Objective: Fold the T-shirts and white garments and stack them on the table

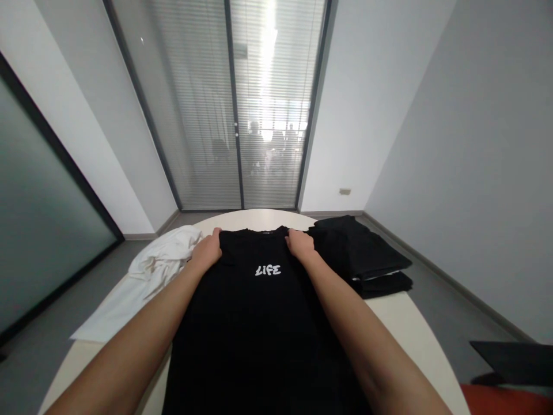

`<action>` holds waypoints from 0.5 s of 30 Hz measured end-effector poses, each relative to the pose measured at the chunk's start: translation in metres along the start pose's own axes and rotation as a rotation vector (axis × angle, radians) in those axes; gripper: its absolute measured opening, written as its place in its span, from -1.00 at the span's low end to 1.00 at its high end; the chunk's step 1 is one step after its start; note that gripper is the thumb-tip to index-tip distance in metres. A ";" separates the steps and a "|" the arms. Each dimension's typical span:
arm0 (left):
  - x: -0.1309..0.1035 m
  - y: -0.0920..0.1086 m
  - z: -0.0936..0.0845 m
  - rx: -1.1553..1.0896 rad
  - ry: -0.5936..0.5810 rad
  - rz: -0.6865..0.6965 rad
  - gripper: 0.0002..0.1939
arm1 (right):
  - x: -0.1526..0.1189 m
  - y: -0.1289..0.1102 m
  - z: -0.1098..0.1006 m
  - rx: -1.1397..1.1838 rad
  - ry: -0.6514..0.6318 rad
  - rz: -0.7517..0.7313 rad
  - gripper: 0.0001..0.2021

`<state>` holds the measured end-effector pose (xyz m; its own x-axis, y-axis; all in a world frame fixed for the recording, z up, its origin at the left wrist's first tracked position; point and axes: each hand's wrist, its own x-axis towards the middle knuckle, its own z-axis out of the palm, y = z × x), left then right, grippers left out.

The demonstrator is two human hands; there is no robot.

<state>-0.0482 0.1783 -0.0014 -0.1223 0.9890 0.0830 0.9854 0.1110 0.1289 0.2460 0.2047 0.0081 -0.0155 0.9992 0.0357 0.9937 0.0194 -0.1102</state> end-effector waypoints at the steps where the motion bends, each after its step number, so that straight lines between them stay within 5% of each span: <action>1: 0.003 -0.001 0.001 -0.006 -0.004 0.010 -0.35 | 0.006 0.000 0.002 0.005 -0.001 0.021 -0.65; 9: 0.025 -0.010 0.009 -0.057 -0.053 0.058 -0.47 | 0.034 0.000 0.016 0.044 0.006 0.103 -0.68; 15: 0.023 -0.006 0.011 -0.021 0.083 0.009 -0.46 | 0.036 -0.009 0.019 0.087 0.078 0.073 -0.61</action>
<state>-0.0556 0.2012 -0.0116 -0.1232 0.9785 0.1656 0.9840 0.0988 0.1481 0.2339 0.2412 -0.0087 0.0682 0.9925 0.1016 0.9785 -0.0467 -0.2010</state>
